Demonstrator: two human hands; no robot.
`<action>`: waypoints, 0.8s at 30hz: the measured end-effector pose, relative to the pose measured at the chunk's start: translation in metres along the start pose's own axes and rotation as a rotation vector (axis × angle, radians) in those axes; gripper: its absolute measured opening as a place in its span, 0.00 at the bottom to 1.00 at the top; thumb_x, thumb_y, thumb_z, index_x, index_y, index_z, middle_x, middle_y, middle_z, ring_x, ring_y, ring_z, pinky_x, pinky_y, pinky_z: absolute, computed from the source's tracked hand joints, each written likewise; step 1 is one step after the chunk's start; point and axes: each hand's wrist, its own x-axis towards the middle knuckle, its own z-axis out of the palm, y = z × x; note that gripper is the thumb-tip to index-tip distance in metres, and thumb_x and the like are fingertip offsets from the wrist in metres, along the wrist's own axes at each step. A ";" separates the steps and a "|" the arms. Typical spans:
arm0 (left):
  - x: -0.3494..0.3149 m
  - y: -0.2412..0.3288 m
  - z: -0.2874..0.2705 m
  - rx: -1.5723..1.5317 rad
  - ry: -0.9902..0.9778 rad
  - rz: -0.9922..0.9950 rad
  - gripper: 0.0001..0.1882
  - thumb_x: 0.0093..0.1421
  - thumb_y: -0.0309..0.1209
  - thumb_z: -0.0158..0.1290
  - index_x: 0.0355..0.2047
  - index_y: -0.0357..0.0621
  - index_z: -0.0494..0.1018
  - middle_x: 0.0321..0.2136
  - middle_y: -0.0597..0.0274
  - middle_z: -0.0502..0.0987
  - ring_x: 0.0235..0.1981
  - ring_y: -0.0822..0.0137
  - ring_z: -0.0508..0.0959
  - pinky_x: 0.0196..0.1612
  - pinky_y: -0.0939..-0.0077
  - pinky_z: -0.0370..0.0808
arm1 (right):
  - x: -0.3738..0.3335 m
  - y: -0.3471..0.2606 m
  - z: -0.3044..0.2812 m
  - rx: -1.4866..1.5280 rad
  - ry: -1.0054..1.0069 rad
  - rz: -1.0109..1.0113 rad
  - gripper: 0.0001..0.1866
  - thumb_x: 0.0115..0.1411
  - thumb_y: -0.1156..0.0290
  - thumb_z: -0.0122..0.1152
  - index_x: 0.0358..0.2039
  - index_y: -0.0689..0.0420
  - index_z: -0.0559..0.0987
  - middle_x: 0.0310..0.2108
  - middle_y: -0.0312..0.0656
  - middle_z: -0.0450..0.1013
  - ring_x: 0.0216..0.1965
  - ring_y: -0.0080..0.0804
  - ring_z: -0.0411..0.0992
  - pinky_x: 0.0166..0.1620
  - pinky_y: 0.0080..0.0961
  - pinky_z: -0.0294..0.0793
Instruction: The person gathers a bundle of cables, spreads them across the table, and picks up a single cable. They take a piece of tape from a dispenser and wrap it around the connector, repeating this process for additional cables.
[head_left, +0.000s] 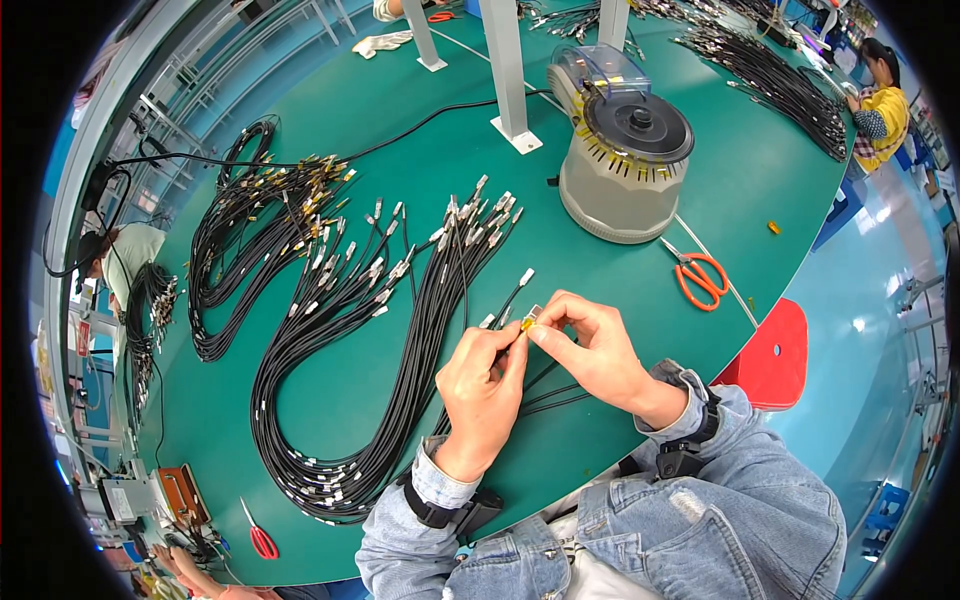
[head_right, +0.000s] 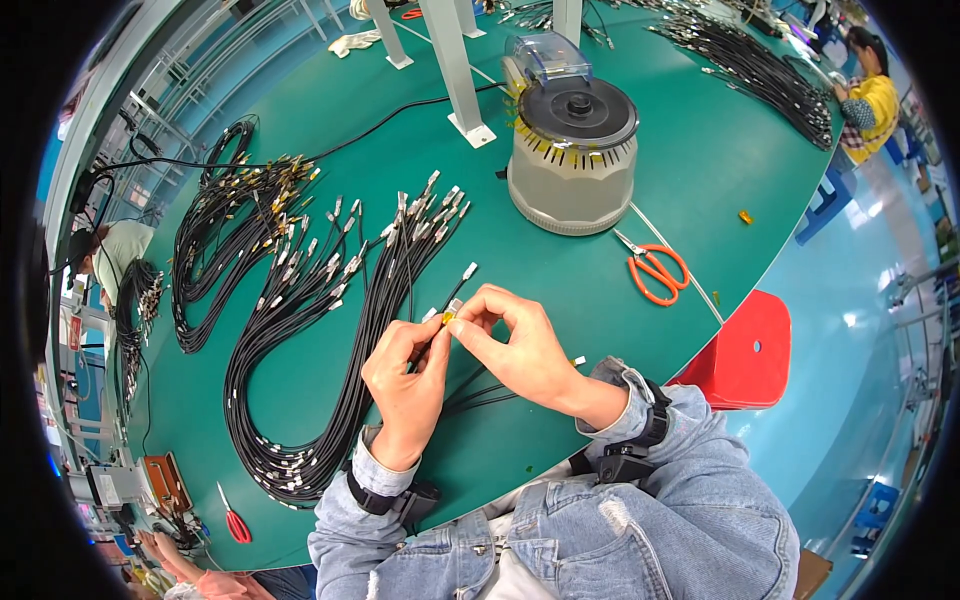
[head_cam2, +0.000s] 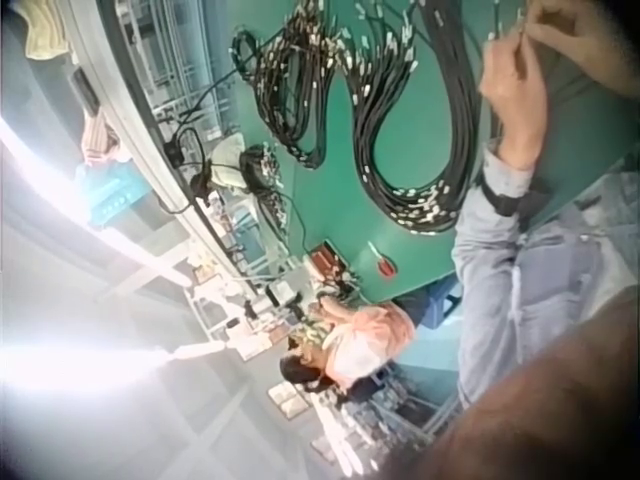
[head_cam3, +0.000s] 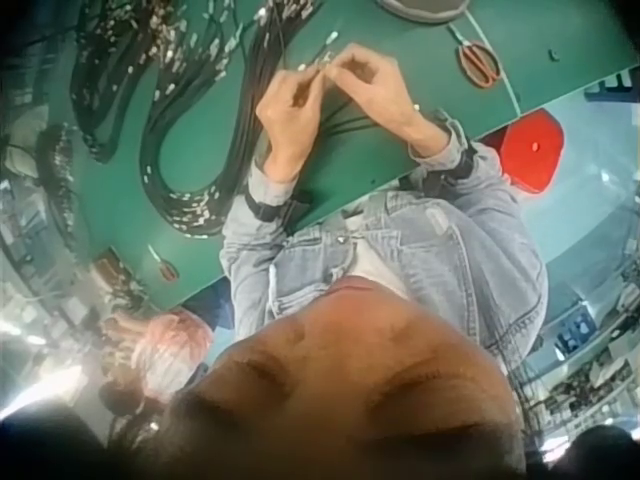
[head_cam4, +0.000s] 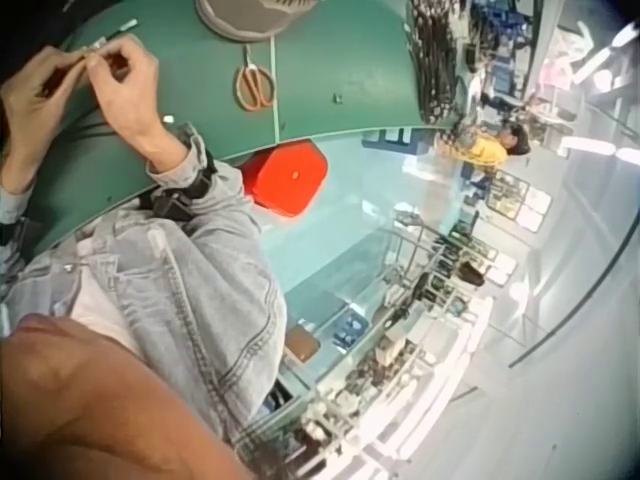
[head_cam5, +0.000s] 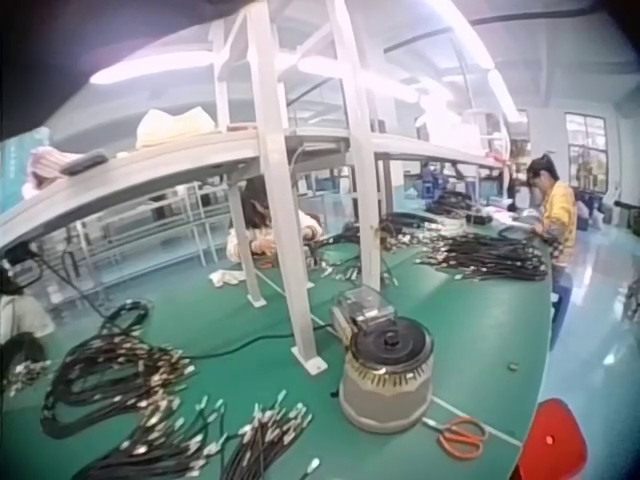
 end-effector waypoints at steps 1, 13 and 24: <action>0.000 0.000 0.000 0.003 -0.001 0.000 0.05 0.48 0.18 0.58 0.27 0.36 0.74 0.19 0.65 0.71 0.16 0.81 0.67 0.17 0.89 0.61 | 0.000 0.000 0.000 -0.002 0.002 0.004 0.04 0.56 0.76 0.55 0.29 0.64 0.73 0.28 0.35 0.68 0.32 0.20 0.64 0.39 0.19 0.64; 0.000 -0.001 0.000 0.024 -0.007 0.028 0.06 0.48 0.18 0.58 0.28 0.37 0.74 0.19 0.66 0.71 0.15 0.81 0.67 0.16 0.88 0.61 | 0.000 -0.001 0.002 -0.005 0.047 0.008 0.05 0.55 0.75 0.55 0.27 0.64 0.73 0.26 0.35 0.68 0.29 0.19 0.64 0.36 0.19 0.64; -0.004 -0.007 0.002 0.189 0.006 0.224 0.17 0.47 0.17 0.58 0.38 0.39 0.72 0.18 0.64 0.71 0.15 0.74 0.69 0.17 0.83 0.64 | 0.001 -0.002 0.002 0.002 0.047 0.114 0.05 0.57 0.75 0.54 0.26 0.64 0.72 0.25 0.32 0.68 0.29 0.16 0.63 0.35 0.16 0.64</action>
